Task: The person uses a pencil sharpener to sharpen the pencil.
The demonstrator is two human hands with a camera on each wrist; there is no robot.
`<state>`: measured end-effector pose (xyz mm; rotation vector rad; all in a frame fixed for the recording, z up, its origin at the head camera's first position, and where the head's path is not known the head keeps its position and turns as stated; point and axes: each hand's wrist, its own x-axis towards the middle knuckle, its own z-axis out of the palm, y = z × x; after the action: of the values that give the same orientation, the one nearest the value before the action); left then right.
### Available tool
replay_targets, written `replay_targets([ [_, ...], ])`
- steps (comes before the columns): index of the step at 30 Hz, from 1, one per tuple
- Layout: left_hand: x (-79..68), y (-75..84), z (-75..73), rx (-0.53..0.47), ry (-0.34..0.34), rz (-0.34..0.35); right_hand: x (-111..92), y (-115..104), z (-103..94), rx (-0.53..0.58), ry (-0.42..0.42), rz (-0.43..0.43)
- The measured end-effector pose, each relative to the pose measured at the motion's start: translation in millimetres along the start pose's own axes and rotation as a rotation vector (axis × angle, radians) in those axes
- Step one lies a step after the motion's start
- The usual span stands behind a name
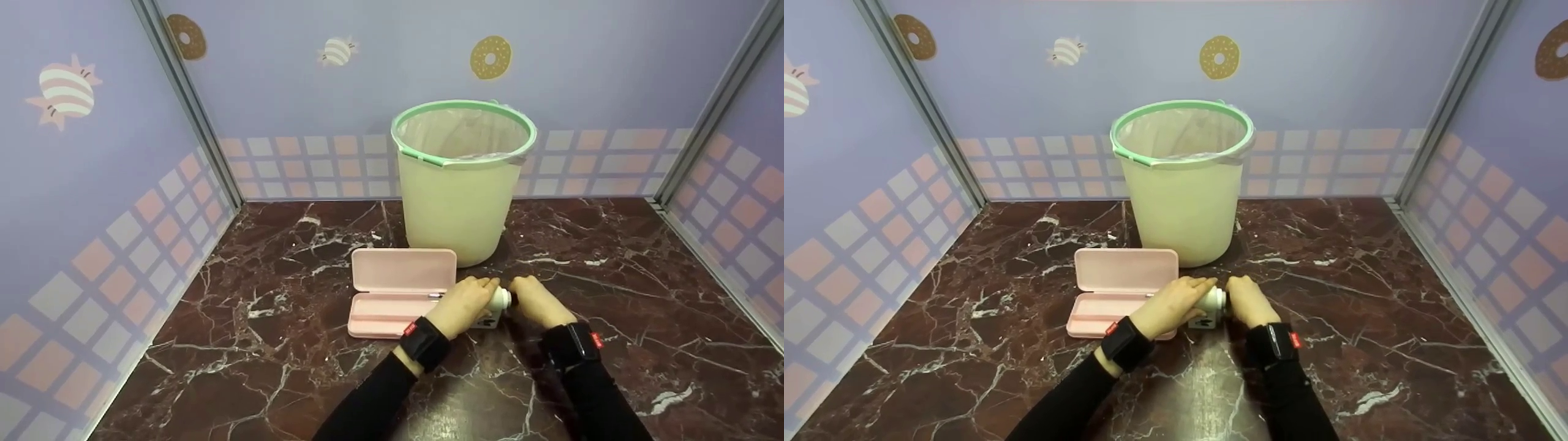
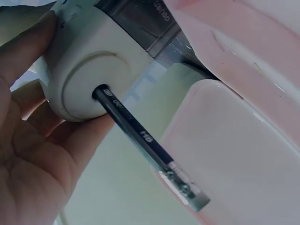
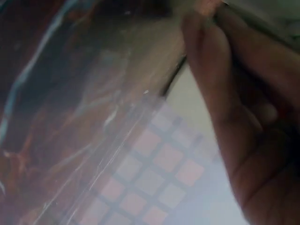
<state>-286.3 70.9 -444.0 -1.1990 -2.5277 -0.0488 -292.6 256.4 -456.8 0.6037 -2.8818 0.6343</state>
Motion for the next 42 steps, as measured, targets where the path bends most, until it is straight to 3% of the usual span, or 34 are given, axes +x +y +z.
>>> replay_targets([
  [8, -2.0, 2.9, -0.8, -0.057, 0.009, -0.057, -9, -2, -14.7, 0.174, -0.291, 0.031],
  [14, 0.5, 5.1, -4.0, -0.081, 0.010, -0.088, -13, -5, -26.1, 0.206, -0.356, -0.047],
  [24, 4.0, 16.3, -4.6, -0.001, 0.004, -0.117, -20, -8, -39.9, 0.178, -0.353, -0.114],
  [29, 5.1, 17.6, -1.9, 0.065, 0.026, -0.108, -24, -11, -52.7, 0.273, -0.339, -0.114],
  [32, 5.0, 16.5, 0.0, 0.098, 0.047, -0.094, -25, -14, -59.0, 0.320, -0.281, -0.092],
  [42, 3.7, 7.9, -0.6, 0.064, 0.040, -0.062, -19, -20, -61.0, 0.203, -0.039, -0.099],
])
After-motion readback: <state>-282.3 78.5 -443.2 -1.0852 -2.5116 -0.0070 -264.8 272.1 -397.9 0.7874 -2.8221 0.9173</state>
